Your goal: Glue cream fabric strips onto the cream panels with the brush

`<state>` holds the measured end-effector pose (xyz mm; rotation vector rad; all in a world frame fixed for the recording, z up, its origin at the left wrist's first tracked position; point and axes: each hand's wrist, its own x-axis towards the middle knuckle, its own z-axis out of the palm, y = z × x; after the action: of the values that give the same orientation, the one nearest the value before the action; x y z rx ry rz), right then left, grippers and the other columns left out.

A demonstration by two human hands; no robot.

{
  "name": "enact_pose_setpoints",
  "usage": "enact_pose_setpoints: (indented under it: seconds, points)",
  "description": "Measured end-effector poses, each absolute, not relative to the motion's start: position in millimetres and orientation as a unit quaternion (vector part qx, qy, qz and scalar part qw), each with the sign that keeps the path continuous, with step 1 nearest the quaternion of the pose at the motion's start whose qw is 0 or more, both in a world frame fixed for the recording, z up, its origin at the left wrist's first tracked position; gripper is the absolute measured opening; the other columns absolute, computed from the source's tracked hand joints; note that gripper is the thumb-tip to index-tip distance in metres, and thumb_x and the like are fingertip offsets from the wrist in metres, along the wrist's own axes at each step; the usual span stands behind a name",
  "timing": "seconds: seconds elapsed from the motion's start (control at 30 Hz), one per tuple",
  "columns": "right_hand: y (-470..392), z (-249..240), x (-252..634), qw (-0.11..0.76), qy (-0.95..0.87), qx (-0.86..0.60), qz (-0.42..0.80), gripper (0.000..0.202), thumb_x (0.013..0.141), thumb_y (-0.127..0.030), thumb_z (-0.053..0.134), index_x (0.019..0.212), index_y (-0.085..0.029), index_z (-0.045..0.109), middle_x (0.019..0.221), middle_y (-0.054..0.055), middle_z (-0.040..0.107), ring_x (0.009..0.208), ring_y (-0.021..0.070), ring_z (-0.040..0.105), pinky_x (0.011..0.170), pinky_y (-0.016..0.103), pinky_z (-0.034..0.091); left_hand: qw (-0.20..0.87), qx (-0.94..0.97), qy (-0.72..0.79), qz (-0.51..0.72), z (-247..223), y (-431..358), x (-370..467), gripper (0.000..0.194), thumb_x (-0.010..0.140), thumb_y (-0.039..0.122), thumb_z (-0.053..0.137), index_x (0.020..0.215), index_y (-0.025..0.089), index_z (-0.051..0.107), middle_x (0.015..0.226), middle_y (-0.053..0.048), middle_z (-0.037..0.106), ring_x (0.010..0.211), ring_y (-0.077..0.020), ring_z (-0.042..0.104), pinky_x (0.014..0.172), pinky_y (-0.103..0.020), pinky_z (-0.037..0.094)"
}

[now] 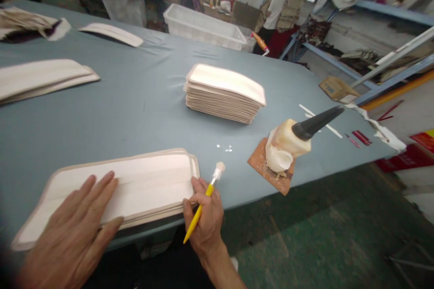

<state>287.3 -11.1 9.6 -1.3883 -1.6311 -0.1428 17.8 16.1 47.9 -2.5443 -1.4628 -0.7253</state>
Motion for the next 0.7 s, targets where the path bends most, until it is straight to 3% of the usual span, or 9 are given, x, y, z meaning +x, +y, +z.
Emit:
enact_pose_setpoints:
  seconds: [0.13,0.2,0.3,0.47,0.6,0.7]
  points:
    - [-13.4,8.4,284.3,0.458,-0.679,-0.569,-0.076,0.011,0.104,-0.018,0.06,0.105,-0.026,0.054,0.122,0.009,0.081,0.125,0.0263,0.074,0.109,0.049,0.054,0.114,-0.879,-0.414,-0.206,49.1,20.7,53.5,0.079,0.108,0.061,0.026,0.167,0.009,0.03,0.169,-0.017,0.044,0.161,-0.0364,0.034,0.136,-0.047,0.018]
    - [-13.7,8.3,283.9,0.455,-0.679,-0.569,-0.085,0.01,0.105,-0.018,0.059,0.105,-0.026,0.054,0.121,0.008,0.081,0.123,0.0261,0.075,0.109,0.048,0.053,0.112,-0.88,-0.413,-0.207,45.6,20.5,53.3,0.077,0.108,0.059,0.026,0.168,0.01,0.027,0.17,-0.018,0.042,0.161,-0.0375,0.034,0.135,-0.05,0.021]
    - [-13.5,8.1,284.2,0.455,-0.679,-0.57,-0.085,0.008,0.106,-0.02,0.059,0.106,-0.026,0.054,0.12,0.008,0.082,0.122,0.0262,0.075,0.11,0.049,0.052,0.089,-0.876,-0.426,-0.206,41.2,18.5,36.0,0.072,0.109,0.049,0.028,0.171,0.015,0.019,0.175,-0.018,0.031,0.165,-0.038,0.024,0.135,-0.054,0.019]
    - [-17.3,4.2,288.6,0.451,-0.686,-0.569,-0.056,0.009,0.105,-0.024,0.064,0.102,-0.026,0.056,0.121,0.008,0.081,0.12,0.0281,0.076,0.111,0.051,0.049,0.105,-0.843,-0.498,-0.176,40.7,4.5,-5.8,0.08,0.109,0.058,0.028,0.169,0.007,0.021,0.175,-0.021,0.03,0.167,-0.0335,0.019,0.137,-0.045,0.013]
    - [-17.8,-3.7,294.9,0.449,-0.693,-0.563,-0.031,0.013,0.105,-0.028,0.066,0.096,-0.026,0.057,0.12,0.009,0.081,0.117,0.0309,0.076,0.112,0.053,0.047,0.1,-0.781,-0.593,-0.169,30.6,-10.7,-40.7,0.072,0.11,0.049,0.035,0.17,0.012,0.022,0.174,-0.019,0.033,0.166,-0.0328,0.024,0.134,-0.049,0.023]
    - [-18.0,-4.5,297.5,0.459,-0.694,-0.555,-0.026,0.012,0.106,-0.03,0.064,0.098,-0.025,0.057,0.119,0.009,0.082,0.116,0.0297,0.076,0.112,0.051,0.048,0.057,-0.731,-0.65,-0.201,27.0,-15.4,-57.4,0.063,0.109,0.049,0.036,0.163,0.016,0.039,0.169,-0.019,0.042,0.159,-0.0368,0.036,0.127,-0.057,0.036]
